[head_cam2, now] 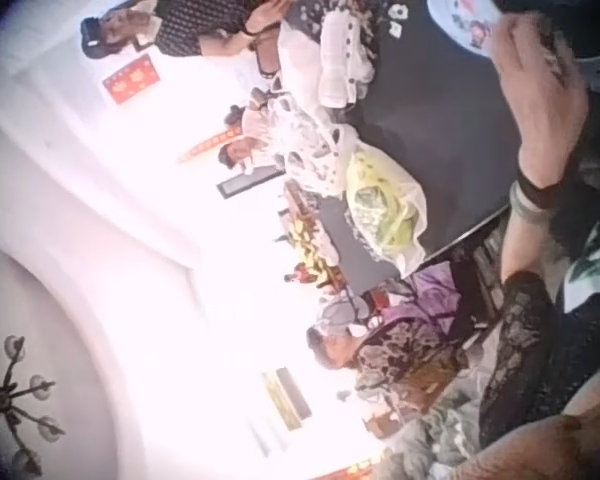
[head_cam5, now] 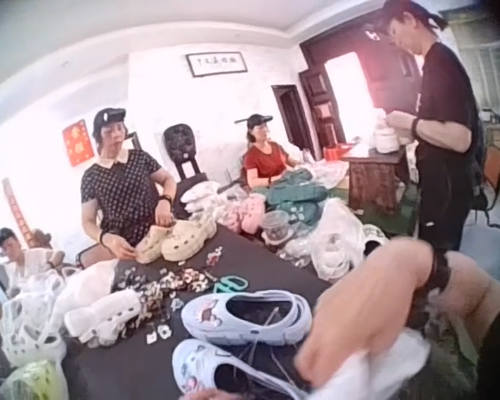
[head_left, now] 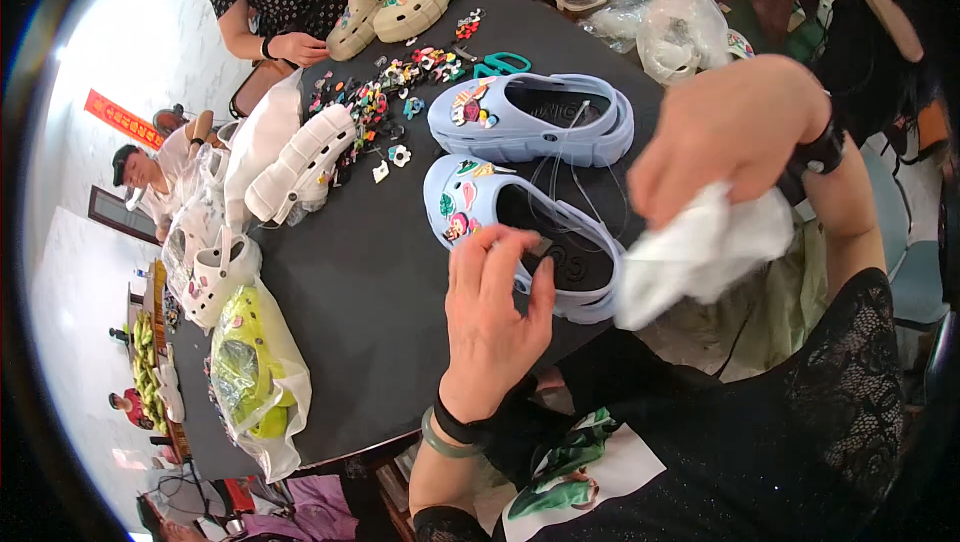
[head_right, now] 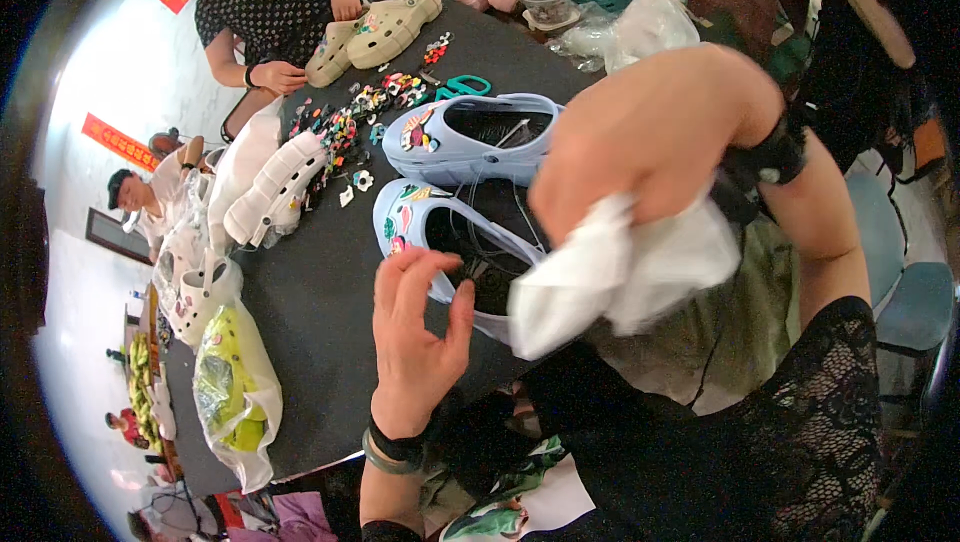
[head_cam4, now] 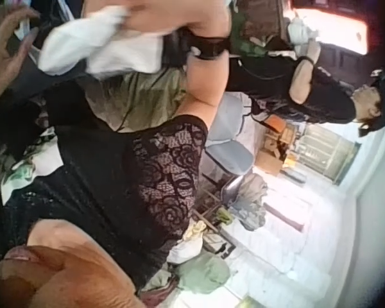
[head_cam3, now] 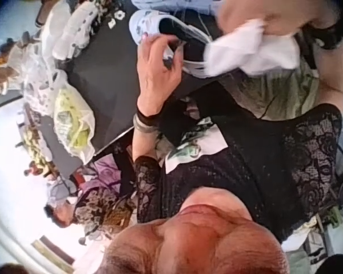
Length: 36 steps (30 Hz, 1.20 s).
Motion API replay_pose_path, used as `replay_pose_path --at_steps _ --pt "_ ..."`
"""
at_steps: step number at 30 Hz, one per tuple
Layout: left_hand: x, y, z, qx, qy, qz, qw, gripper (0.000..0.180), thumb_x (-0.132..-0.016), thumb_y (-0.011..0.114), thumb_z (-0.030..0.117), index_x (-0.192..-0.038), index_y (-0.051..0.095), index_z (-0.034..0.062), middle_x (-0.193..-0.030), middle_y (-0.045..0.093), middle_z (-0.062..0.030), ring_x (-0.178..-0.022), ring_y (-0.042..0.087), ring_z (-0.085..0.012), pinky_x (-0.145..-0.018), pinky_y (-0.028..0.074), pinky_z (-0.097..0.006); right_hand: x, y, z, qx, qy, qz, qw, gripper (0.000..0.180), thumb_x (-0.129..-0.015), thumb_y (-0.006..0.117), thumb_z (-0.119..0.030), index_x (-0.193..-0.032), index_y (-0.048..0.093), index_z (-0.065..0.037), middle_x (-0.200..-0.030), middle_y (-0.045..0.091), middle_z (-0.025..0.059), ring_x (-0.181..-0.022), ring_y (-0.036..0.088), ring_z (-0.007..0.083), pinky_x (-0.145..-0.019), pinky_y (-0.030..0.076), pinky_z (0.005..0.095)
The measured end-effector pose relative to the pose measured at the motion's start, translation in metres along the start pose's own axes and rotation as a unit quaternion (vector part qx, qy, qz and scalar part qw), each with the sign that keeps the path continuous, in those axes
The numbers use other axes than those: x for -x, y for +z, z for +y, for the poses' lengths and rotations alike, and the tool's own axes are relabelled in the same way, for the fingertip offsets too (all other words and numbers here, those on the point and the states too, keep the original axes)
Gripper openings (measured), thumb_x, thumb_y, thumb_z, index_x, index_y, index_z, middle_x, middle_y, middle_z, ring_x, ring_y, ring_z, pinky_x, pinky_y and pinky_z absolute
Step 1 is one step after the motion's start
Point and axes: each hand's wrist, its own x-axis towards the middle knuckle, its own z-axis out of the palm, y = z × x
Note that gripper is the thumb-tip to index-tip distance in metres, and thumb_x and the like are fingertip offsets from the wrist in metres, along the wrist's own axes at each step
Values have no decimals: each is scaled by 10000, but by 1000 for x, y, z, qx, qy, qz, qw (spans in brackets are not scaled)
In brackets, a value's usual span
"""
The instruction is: Packing decorated footwear into plastic bags and preparing them for shipment.
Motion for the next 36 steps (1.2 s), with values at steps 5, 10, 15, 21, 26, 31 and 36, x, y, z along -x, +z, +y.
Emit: replay_pose_path --at_steps 5,10,15,21,26,31,36 --pt "-3 17 19 -206 -13 -104 973 558 -780 689 356 -1181 519 6 -1027 594 -123 -1100 431 -310 -964 231 -439 24 -11 9 -208 -79 64 973 416 -771 673 -202 -1115 608 23 -1066 615 148 -802 636 293 -664 513 327" --pt "18 35 50 -8 72 -70 995 451 -763 671 245 -1115 557 -13 -1054 554 -159 -1078 479 -307 -934 327 -482 -33 -1 -18 -104 99 252 957 331 -786 635 -165 -1055 584 22 -914 652 160 -809 631 284 -729 491 346" --pt "35 38 34 -75 67 -118 988 414 -707 589 59 -1115 555 -3 -1001 549 -169 -931 559 -307 -820 416 -426 -86 17 -3 93 263 59 959 141 -711 614 -120 -725 568 13 -722 627 135 -709 611 349 -617 468 411" --pt "39 48 42 -62 43 -144 987 412 -699 566 -7 -1110 551 11 -960 537 -172 -902 528 -337 -783 407 -441 -122 57 17 321 135 239 906 136 -678 599 -144 -630 577 -19 -642 598 155 -619 627 298 -551 476 372" --pt "38 46 38 -87 19 -77 993 430 -705 558 -6 -1135 541 9 -1003 512 -193 -909 507 -343 -785 387 -460 -128 54 26 236 240 217 916 230 -703 636 -174 -792 594 34 -647 601 202 -588 612 361 -524 473 432" --pt "43 49 27 -61 64 -21 996 454 -705 568 2 -1157 525 8 -997 507 -179 -904 507 -326 -773 377 -449 -76 6 -25 -64 241 100 963 368 -807 647 -228 -1056 523 14 -782 608 246 -753 608 396 -649 468 441" --pt "37 50 33 -48 56 -56 996 431 -688 581 -10 -1117 539 -2 -941 512 -153 -878 512 -308 -762 372 -428 -78 33 0 140 251 145 947 338 -760 640 -175 -1027 516 -7 -975 561 186 -930 549 337 -779 435 394"
